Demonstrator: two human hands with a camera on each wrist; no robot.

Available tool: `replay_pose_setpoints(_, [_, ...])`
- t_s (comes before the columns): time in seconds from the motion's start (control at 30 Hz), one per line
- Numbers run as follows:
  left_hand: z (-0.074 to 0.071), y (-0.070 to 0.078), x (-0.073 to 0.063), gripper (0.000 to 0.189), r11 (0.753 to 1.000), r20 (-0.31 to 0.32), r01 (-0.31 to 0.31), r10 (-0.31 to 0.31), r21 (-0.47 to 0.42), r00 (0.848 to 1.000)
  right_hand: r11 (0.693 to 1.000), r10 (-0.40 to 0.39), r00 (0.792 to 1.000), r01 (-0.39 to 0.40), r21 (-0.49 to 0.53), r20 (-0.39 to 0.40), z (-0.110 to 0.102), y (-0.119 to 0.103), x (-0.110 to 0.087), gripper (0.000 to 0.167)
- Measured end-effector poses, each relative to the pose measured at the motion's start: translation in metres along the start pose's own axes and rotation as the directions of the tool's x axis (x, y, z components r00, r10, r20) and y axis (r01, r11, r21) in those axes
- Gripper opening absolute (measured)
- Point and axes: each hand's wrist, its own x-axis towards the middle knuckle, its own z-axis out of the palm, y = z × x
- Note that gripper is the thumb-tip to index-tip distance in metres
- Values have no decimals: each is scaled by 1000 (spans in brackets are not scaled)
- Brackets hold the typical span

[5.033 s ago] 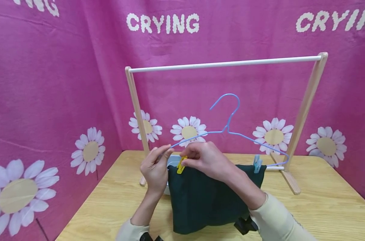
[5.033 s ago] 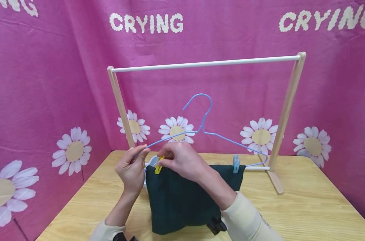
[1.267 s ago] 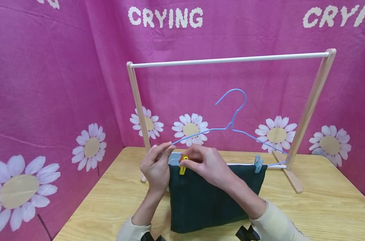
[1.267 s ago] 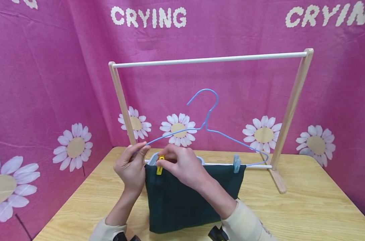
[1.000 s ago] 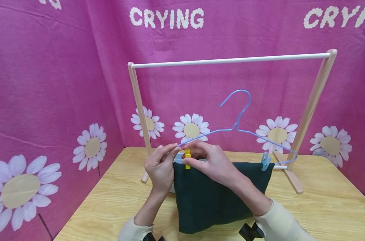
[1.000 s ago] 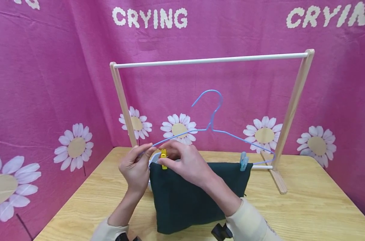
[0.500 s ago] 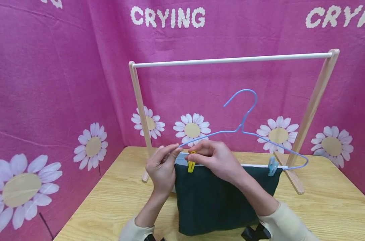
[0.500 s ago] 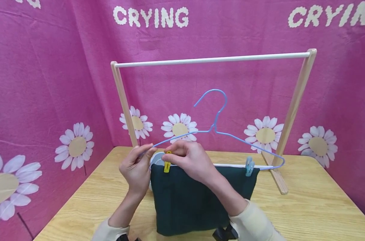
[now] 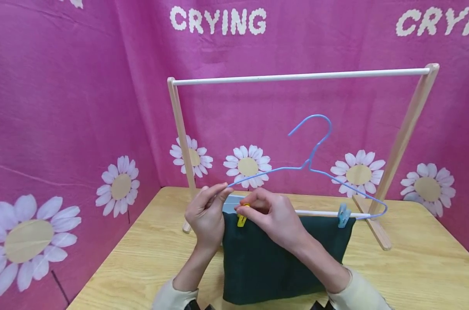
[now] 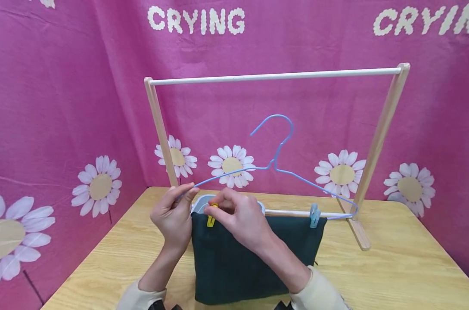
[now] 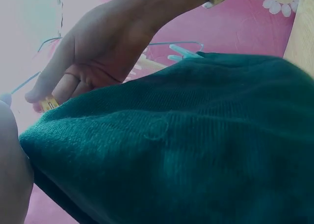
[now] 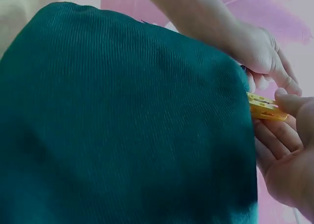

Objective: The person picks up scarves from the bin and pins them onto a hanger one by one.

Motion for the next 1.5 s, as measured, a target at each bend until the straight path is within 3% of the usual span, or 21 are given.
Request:
replay_pose_setpoints(0.2, [-2,-1,0,19,999,-8,25,-25,30,1000,997,69,997,-70,28,44,-4,-2,4,22])
replay_pose_setpoints(0.6, [1,-3,-6,18,999,62,20,-23,39,998,990,141,979,-141,-8,151,-21,-2,12,33])
replay_pose_setpoints(0.7, [2,-3,-7,17,999,75,14,-17,46,997,990,138,981,-135,-32,138,-24,-3,11,29])
replay_pose_setpoints(0.87, [2,-3,-7,18,999,72,22,-24,40,997,992,123,983,-127,22,136,-24,-3,10,30])
replay_pose_setpoints(1.1, [2,-3,-8,19,998,80,41,-44,44,996,990,125,975,-134,39,183,-28,0,9,26])
replay_pose_setpoints(1.27, [2,-1,-8,19,998,68,48,-51,50,996,995,99,986,-99,-3,133,-24,-1,7,18])
replay_pose_setpoints(1.5, [5,4,-4,20,1000,10,19,-19,-22,1000,997,74,996,-72,-37,60,-16,-4,4,6])
